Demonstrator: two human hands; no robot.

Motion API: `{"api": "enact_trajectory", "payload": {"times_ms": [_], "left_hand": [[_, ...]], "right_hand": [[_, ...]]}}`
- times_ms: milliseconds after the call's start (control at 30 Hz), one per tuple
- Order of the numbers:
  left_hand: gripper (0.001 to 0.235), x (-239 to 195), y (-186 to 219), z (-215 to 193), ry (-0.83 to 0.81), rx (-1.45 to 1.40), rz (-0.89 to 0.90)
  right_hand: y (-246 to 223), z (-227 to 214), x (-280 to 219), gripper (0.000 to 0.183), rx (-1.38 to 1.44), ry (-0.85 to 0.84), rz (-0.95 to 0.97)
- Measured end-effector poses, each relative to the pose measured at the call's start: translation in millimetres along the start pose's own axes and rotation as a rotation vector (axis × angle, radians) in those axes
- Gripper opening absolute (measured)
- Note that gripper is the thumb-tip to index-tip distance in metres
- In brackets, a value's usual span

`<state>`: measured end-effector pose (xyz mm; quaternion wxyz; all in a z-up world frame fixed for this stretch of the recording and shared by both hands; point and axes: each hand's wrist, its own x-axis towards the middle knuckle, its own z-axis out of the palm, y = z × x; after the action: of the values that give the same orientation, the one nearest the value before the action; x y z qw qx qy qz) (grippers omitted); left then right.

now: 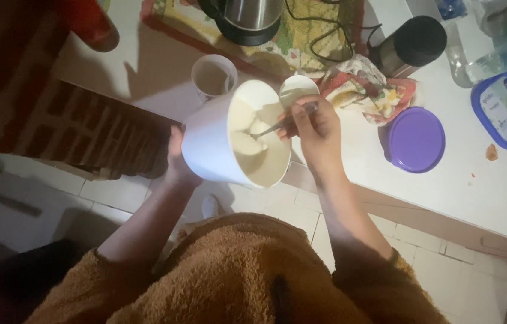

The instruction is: The recorder washes a mug, dries it, and prepares a tea with milk.

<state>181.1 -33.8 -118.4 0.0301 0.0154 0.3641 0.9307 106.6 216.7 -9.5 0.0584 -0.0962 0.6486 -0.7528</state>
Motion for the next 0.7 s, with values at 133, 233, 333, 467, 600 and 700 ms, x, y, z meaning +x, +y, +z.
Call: {"api": "enact_trajectory", "payload": {"times_ms": [133,233,333,467,600,700], "left_hand": [[0.087,3.7,-0.2,6.3,0.081,0.048,0.014],[0.083,7.7,11.2,23.7,0.1,0.035,0.027],[0.084,9.7,16.8,37.4,0.119,-0.059,-0.012],[0.086,14.3,13.6,41.8,0.179,-0.133,-0.091],[0.087,14.7,2.8,35.7,0.205,-0.123,-0.141],[0.087,12.5,-0.3,41.2,0.172,-0.14,-0.155]], "right_hand": [[10.9,-5.8,3.1,0.007,0.043,0.019,0.107],[21.7,-19.1,6.6,0.007,0.159,0.102,0.16],[27.8,-29.7,7.0,0.009,0.254,0.17,0.172],[29.0,-36.4,6.4,0.012,0.292,0.208,0.156],[24.4,-39.0,4.6,0.011,0.289,0.224,0.092],[20.4,-39.7,3.9,0.012,0.27,0.256,0.131]]}}
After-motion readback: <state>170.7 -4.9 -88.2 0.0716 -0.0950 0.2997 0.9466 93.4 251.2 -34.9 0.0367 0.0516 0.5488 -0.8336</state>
